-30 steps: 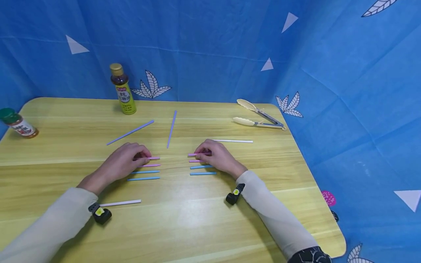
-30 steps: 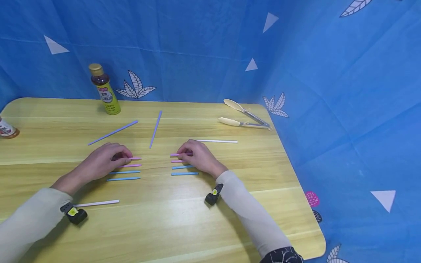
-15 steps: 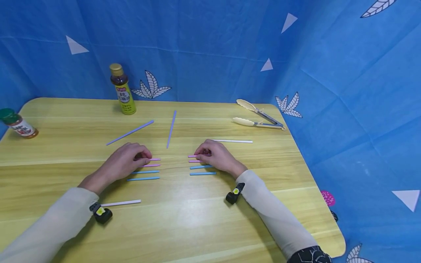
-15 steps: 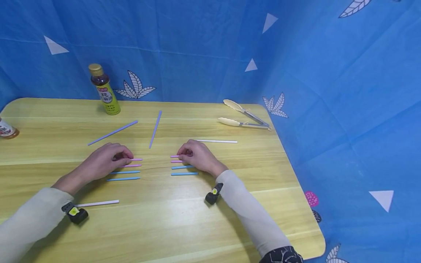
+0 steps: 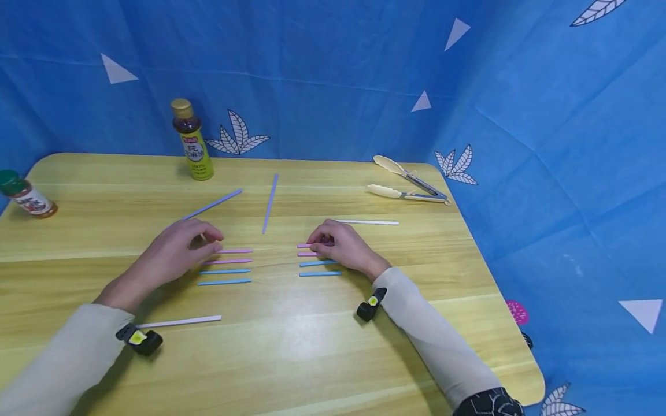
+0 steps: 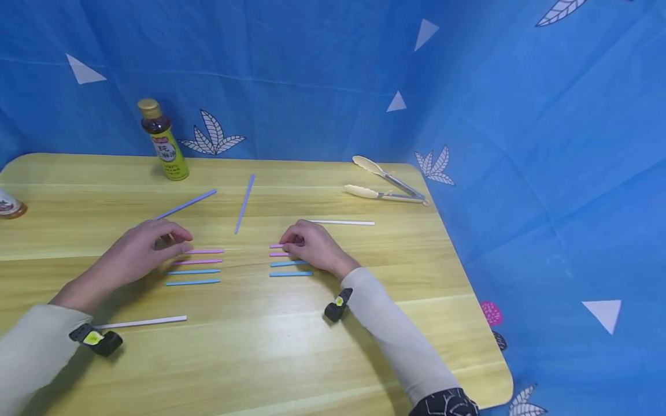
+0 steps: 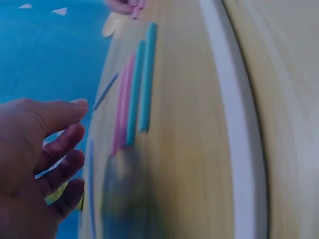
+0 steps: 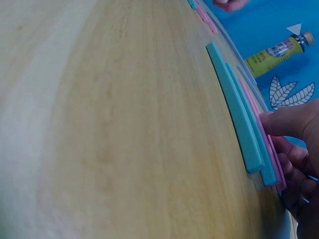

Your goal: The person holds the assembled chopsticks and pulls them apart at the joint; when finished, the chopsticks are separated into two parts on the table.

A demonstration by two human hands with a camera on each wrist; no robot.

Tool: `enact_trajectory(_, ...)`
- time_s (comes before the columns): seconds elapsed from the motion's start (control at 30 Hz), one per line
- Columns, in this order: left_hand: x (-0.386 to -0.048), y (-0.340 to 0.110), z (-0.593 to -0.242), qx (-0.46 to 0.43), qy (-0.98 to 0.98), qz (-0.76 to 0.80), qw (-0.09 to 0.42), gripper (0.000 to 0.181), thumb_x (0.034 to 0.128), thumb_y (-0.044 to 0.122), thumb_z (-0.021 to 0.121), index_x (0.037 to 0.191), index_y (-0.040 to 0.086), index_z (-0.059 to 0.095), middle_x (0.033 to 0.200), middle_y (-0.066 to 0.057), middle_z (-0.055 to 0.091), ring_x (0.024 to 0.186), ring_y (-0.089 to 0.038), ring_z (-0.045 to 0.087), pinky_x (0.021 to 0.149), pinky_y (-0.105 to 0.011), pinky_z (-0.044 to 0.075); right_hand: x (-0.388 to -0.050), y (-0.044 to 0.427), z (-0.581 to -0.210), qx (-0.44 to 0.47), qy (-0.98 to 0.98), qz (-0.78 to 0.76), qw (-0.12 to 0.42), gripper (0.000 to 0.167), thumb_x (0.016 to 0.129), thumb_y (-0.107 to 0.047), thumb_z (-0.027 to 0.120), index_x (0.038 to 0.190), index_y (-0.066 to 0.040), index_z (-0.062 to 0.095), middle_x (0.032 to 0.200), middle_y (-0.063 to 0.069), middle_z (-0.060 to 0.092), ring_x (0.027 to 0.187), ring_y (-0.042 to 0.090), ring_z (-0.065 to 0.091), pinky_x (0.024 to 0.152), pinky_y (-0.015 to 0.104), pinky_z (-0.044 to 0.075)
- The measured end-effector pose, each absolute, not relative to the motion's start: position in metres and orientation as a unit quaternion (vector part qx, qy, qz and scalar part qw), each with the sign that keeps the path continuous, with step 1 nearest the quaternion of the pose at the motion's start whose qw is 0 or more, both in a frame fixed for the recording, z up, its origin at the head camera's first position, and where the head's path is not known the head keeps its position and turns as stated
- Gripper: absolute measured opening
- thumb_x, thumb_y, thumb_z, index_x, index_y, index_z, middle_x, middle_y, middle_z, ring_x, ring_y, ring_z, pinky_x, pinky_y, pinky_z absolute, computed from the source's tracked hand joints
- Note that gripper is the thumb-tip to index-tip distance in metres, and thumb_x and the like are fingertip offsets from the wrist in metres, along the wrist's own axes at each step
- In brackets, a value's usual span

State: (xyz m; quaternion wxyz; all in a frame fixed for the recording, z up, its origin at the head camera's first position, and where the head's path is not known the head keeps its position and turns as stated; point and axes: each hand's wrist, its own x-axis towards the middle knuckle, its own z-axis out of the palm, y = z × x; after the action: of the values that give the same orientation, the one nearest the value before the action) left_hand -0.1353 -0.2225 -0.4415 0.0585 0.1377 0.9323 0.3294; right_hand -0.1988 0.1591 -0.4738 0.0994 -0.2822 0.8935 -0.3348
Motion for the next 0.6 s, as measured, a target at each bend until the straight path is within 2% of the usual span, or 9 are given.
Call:
enact_trajectory(0.17,-0.116,-0.250,-0.437,0.135,0.940,0.309,0.052,0.019,0.1050,0.024,0.076,0.121,0.015,0.077,0.114,-0.003,0.075,0.103,-0.021,0.064,0.087,-0.040,0.052,-0.200,0.158,-0.475,-0.285,0.894,-0.333,0.098,0.009,0.103,-0.018,0.078,0.111,-0.016,0.081,0.100,-0.001,0.070,0.088,0.013,0.059,0.080,0.028,0.049)
enact_trajectory(0.37,-0.087,-0.283,-0.441,0.161,0.938,0.299,0.072,0.014,0.1013,0.024,0.081,0.115,0.022,0.078,0.106,0.010,0.072,0.092,0.000,0.060,0.076,-0.025,0.052,-0.200,0.157,-0.474,-0.285,0.893,-0.332,0.100,0.009,0.103,-0.018,0.078,0.111,-0.016,0.081,0.100,-0.001,0.071,0.088,0.013,0.060,0.080,0.028,0.050)
enact_trajectory(0.5,-0.067,-0.299,-0.445,0.187,0.932,0.300,0.083,0.016,0.0964,0.022,0.085,0.109,0.028,0.076,0.101,0.018,0.070,0.090,0.007,0.059,0.073,-0.023,0.053,-0.200,0.158,-0.473,-0.286,0.893,-0.334,0.099,0.009,0.103,-0.018,0.078,0.111,-0.016,0.081,0.100,-0.001,0.071,0.088,0.012,0.060,0.080,0.028,0.050)
enact_trajectory(0.6,-0.055,-0.307,-0.449,0.199,0.929,0.298,0.095,0.019,0.0936,0.026,0.088,0.106,0.031,0.075,0.102,0.019,0.069,0.092,0.007,0.061,0.075,-0.023,0.054,-0.199,0.158,-0.473,-0.286,0.892,-0.335,0.097,0.009,0.102,-0.018,0.078,0.111,-0.016,0.081,0.100,-0.001,0.071,0.087,0.012,0.060,0.079,0.028,0.050)
